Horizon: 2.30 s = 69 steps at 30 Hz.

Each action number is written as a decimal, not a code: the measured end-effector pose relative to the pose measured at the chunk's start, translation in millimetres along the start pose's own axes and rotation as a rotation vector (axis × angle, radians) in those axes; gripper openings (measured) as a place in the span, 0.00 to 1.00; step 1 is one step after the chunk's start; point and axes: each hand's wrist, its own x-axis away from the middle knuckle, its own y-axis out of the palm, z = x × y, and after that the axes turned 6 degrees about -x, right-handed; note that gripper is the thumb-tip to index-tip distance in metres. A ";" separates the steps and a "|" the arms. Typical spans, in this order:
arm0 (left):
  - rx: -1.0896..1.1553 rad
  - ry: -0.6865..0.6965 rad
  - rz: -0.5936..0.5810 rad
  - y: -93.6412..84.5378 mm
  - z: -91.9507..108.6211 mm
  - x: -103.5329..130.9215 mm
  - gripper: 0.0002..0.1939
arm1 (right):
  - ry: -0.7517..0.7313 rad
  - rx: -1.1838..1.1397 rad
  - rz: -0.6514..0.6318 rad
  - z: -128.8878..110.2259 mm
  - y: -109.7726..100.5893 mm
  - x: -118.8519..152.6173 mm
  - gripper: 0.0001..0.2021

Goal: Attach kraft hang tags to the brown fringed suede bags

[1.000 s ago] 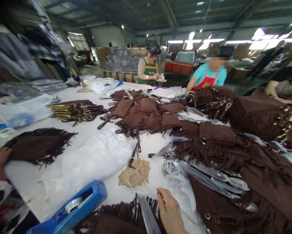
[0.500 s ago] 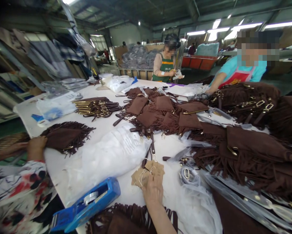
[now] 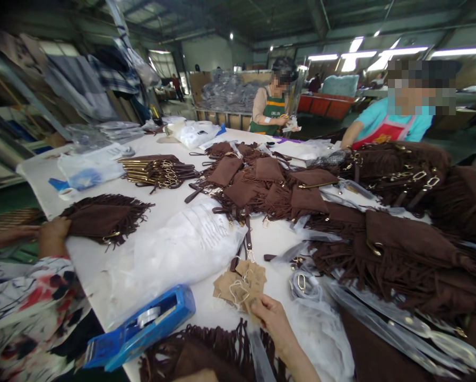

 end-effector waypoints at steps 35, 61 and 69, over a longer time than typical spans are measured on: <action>-0.846 0.249 0.450 -23.7 65.8 -86.4 0.25 | 0.043 -0.922 -0.066 -20.2 -59.8 91.6 0.08; -0.156 0.502 0.359 -53.8 139.7 -52.0 0.23 | 0.122 -0.529 -0.005 -9.2 -46.3 81.3 0.11; 0.347 0.416 0.342 -65.2 161.6 -43.6 0.12 | 0.160 -0.517 0.043 13.4 -33.6 72.8 0.10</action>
